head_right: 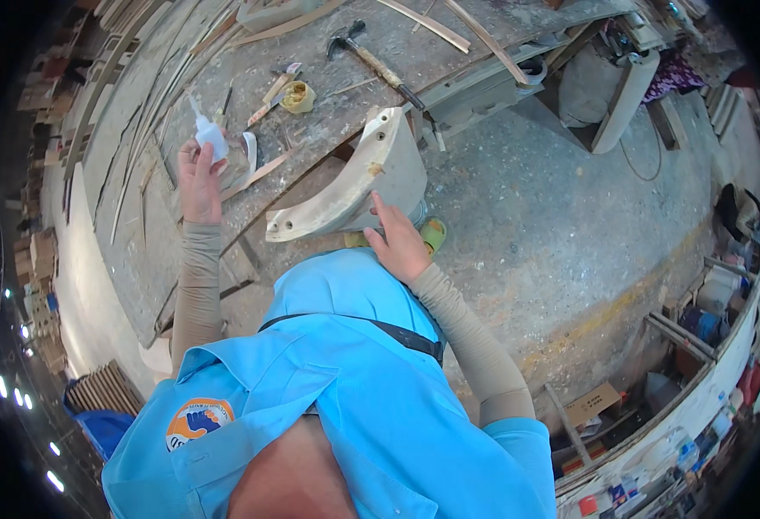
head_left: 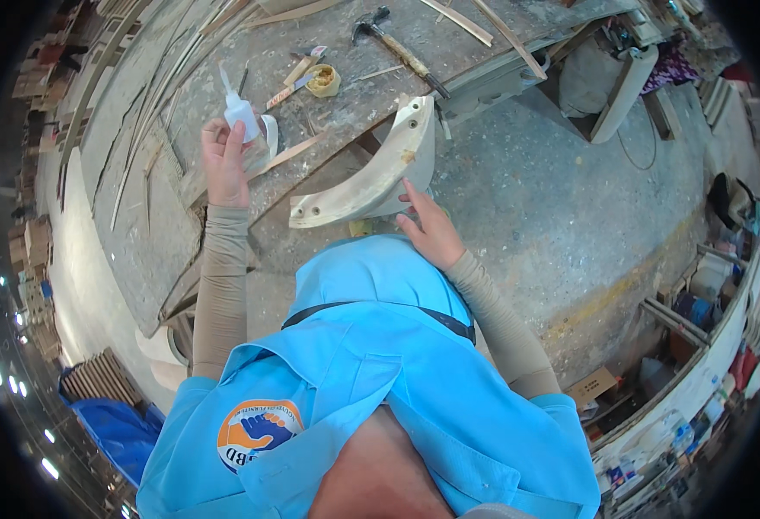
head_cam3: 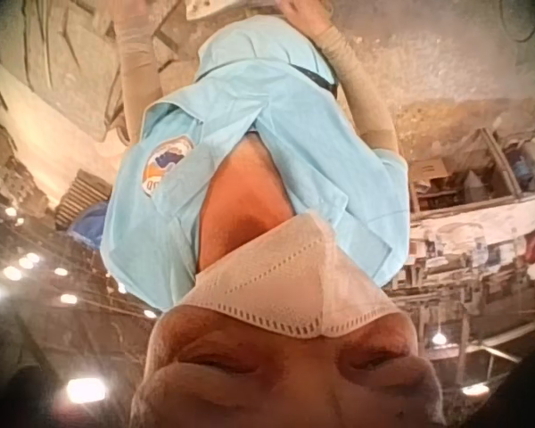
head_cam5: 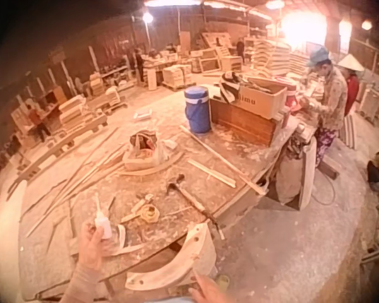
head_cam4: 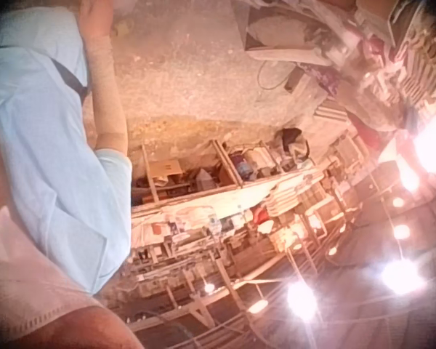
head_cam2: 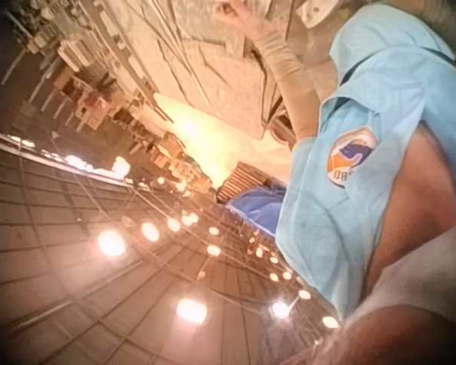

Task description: The person assembles a wooden chair frame by hand. They apply glue to a curved wooden piece and fit it into a larger frame, then use a hammer to secure the joint. The person also fits a thin wooden strip into a groove on the frame.

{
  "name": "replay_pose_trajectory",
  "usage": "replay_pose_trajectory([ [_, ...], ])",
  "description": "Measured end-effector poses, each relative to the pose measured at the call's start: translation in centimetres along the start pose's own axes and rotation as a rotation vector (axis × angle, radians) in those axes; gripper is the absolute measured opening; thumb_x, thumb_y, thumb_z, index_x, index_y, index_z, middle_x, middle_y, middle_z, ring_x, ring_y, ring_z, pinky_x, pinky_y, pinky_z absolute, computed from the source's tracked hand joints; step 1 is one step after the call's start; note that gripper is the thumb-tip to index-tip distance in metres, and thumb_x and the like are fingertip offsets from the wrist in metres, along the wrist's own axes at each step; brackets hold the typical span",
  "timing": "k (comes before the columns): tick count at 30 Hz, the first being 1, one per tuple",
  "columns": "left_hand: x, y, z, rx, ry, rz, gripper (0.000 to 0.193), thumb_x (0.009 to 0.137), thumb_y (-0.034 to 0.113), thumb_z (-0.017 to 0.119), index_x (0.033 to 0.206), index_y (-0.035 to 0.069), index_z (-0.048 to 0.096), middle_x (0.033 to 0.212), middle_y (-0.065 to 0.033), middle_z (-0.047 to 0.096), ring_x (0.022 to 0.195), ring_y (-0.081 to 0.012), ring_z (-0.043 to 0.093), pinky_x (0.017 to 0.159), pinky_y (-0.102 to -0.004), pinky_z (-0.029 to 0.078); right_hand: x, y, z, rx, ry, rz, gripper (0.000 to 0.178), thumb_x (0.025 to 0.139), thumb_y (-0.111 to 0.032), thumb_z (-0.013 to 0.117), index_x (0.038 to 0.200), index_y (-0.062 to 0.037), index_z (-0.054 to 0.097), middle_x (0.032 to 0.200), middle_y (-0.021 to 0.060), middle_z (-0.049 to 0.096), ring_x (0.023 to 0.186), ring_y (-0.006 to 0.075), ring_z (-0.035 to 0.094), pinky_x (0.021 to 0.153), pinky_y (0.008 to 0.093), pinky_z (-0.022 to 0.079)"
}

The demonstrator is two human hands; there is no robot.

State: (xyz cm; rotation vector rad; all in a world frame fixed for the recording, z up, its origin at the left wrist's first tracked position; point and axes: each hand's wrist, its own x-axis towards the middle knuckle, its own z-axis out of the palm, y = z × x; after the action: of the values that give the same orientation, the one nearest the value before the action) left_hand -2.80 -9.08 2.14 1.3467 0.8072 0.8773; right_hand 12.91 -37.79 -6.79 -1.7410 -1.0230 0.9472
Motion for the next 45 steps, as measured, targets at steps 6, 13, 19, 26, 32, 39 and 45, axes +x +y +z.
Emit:
replay_pose_trajectory([
  [6,5.8,0.5,-5.0,0.335,-0.016,0.221,0.05,0.083,0.008,0.074,0.123,0.007,0.044,0.108,-0.0097,0.064,0.094,-0.0152,0.061,0.08,-0.0279,0.049,-0.9,-1.4,3.8,0.025,0.193,0.09,0.068,0.093,-0.018,0.057,0.15,-0.0013,0.024,0.126,0.0195,0.054,0.102,0.0294,0.058,0.093,0.0365,0.046],
  [13,15.8,-4.2,-12.1,0.508,-0.252,0.27,0.071,0.08,0.008,0.074,0.14,0.003,0.037,0.109,-0.0112,0.06,0.095,-0.0201,0.062,0.083,-0.0325,0.052,-1.6,-3.2,9.1,-0.012,0.377,0.215,0.072,0.092,-0.021,0.059,0.15,-0.0024,0.022,0.123,0.0199,0.059,0.096,0.0305,0.062,0.09,0.0384,0.048],
  [19,22.3,-8.7,-16.7,0.636,-0.307,0.245,0.066,0.081,0.005,0.071,0.139,0.011,0.04,0.112,-0.0135,0.059,0.1,-0.022,0.059,0.086,-0.0334,0.048,-2.7,-6.0,11.4,-0.038,0.471,0.294,0.074,0.093,-0.023,0.057,0.152,-0.0058,0.017,0.126,0.0201,0.057,0.1,0.034,0.061,0.09,0.0408,0.048],
  [26,25.7,-11.4,-19.5,0.871,-0.131,0.139,0.068,0.081,0.002,0.071,0.14,0.015,0.04,0.126,-0.0216,0.056,0.11,-0.0285,0.06,0.093,-0.0368,0.048,-3.3,-8.1,13.7,-0.092,0.49,0.354,0.071,0.095,-0.021,0.055,0.152,-0.0067,0.017,0.128,0.0193,0.055,0.102,0.0314,0.059,0.091,0.0395,0.047],
  [32,26.6,-14.5,-22.4,0.856,-0.241,0.228,0.07,0.079,0.005,0.075,0.139,0.008,0.039,0.123,-0.0191,0.056,0.111,-0.0284,0.059,0.092,-0.0375,0.049,-2.8,-9.4,14.8,-0.134,0.415,0.358,0.067,0.096,-0.02,0.054,0.152,-0.0067,0.02,0.132,0.0166,0.053,0.104,0.0266,0.059,0.093,0.0376,0.047],
  [39,21.8,-9.7,-22.9,0.805,-0.258,0.214,0.088,0.077,0.013,0.078,0.149,0.009,0.028,0.139,-0.0183,0.047,0.121,-0.0318,0.054,0.094,-0.0396,0.048,-6.3,-11.9,15.9,-0.058,0.413,0.287,0.06,0.099,-0.026,0.049,0.15,-0.0029,0.027,0.149,0.0203,0.037,0.138,0.0334,0.034,0.114,0.0397,0.025],
  [45,15.5,-4.4,-25.7,0.626,-0.05,0.222,0.075,0.086,0.013,0.07,0.149,0.013,0.029,0.137,-0.0175,0.048,0.115,-0.0285,0.056,0.091,-0.0397,0.049,-11.4,-8.7,16.8,-0.105,0.429,0.469,0.063,0.103,-0.036,0.034,0.153,-0.002,0.017,0.158,0.0184,0.02,0.147,0.0319,0.016,0.119,0.0398,0.011],
])
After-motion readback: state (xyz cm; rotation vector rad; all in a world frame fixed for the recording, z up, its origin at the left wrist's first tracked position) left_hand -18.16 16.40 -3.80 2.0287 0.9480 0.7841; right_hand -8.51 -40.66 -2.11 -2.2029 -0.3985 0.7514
